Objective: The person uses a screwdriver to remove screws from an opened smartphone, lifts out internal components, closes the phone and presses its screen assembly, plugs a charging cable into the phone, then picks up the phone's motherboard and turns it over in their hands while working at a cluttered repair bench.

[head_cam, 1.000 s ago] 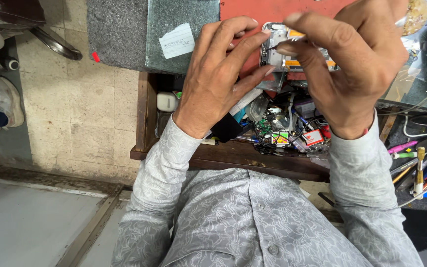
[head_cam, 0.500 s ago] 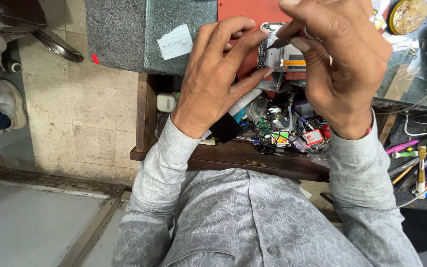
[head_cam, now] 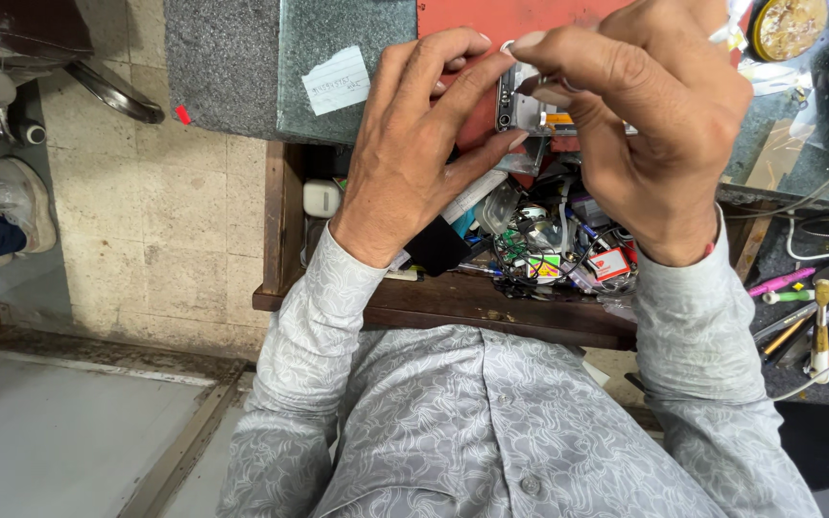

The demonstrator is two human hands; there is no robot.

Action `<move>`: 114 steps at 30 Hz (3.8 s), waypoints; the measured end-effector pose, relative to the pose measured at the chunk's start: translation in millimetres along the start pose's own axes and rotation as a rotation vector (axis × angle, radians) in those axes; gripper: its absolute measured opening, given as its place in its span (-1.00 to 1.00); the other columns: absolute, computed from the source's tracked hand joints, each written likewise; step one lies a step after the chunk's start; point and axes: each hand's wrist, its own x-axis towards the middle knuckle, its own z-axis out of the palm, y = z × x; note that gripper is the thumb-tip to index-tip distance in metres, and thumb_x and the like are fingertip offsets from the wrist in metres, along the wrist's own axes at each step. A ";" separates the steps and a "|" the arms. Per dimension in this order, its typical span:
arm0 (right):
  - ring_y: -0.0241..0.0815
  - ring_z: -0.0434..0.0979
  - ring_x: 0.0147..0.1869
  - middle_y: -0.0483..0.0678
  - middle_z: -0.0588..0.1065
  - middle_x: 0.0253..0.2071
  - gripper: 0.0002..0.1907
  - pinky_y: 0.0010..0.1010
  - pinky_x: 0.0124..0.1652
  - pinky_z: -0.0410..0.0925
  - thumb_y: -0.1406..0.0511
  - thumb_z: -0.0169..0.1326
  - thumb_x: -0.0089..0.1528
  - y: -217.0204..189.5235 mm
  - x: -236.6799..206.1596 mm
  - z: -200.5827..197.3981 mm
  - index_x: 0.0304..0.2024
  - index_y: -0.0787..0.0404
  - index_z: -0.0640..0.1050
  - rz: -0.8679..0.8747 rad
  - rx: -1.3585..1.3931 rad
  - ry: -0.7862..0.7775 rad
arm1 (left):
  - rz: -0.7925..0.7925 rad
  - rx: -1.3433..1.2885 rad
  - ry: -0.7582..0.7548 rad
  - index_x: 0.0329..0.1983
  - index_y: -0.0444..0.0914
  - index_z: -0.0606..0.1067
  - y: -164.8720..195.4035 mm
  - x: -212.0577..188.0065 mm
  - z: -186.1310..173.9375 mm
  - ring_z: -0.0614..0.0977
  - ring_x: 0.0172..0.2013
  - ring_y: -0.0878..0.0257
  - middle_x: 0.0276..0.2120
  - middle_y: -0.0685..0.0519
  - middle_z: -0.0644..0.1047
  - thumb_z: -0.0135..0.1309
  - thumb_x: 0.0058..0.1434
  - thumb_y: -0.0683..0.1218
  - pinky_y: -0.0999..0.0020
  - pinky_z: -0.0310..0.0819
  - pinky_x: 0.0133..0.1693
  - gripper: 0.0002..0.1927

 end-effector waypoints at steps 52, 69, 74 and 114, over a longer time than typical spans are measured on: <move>-0.23 0.55 -0.02 0.10 0.56 0.04 -0.70 -0.54 -0.01 0.38 0.54 0.14 0.46 73.2 -142.5 -15.1 0.23 0.42 0.45 0.541 0.003 0.625 | 0.015 0.080 -0.052 0.44 -0.19 0.37 6.3 5.3 0.0 0.41 0.11 0.16 0.23 0.09 0.36 0.44 0.29 0.05 0.30 0.48 0.16 -0.26; -0.25 0.53 -0.01 0.05 0.56 0.03 -0.80 -0.49 0.01 0.38 0.50 0.12 0.56 85.1 -154.2 -23.0 0.23 0.41 0.48 0.562 -0.110 0.675 | -0.021 0.213 -0.103 0.42 -0.02 0.38 19.6 9.1 5.7 0.34 0.19 0.09 0.24 0.09 0.30 0.41 0.32 0.09 0.23 0.45 0.19 -0.33; -0.28 0.51 -0.06 0.02 0.57 0.00 -0.83 -0.50 -0.07 0.36 0.51 0.10 0.56 89.0 -153.4 -28.4 0.19 0.40 0.50 0.563 -0.184 0.657 | 0.000 0.228 -0.088 0.45 -0.03 0.31 16.7 7.2 9.0 0.34 0.15 0.11 0.20 0.09 0.31 0.41 0.33 0.12 0.25 0.43 0.17 -0.28; -0.02 0.45 0.12 -0.02 0.53 0.09 -0.64 -0.25 0.07 0.34 0.53 0.34 0.29 22.8 -99.6 -5.0 0.11 0.23 0.63 0.148 -0.391 0.251 | -0.052 -0.312 -0.017 0.54 -0.14 -0.12 9.6 3.2 -4.4 0.63 0.06 0.23 0.00 0.02 0.60 0.49 0.24 0.05 0.30 0.54 0.18 0.12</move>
